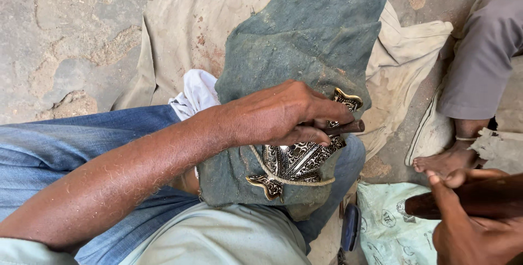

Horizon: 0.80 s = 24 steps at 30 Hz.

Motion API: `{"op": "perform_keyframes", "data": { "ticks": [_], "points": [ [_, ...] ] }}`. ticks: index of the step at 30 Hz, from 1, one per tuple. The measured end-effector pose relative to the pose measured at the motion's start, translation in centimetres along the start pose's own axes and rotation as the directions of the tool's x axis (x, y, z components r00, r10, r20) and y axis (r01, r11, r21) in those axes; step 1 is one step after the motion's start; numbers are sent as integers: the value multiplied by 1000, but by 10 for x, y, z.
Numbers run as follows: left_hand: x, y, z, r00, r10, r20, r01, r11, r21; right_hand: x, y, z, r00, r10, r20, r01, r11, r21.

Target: The person holds a metal chisel against an ornate silver object and repeatedly strikes it with a wooden mallet to create or refine engraved patterns. The object is secured on a cushioned support on the lap.

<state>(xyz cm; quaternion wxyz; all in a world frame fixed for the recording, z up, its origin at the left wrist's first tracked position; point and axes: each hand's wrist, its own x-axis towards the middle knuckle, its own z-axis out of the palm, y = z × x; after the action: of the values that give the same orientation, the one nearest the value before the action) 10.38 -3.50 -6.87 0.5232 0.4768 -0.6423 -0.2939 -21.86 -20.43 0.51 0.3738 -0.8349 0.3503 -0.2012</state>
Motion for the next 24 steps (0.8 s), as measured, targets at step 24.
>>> {"op": "perform_keyframes", "data": {
  "ticks": [24],
  "points": [
    [-44,20,44,708,-380,-595,327,923,-201,53,-59,9,981,24,192,82,847,-525]
  ]
}}
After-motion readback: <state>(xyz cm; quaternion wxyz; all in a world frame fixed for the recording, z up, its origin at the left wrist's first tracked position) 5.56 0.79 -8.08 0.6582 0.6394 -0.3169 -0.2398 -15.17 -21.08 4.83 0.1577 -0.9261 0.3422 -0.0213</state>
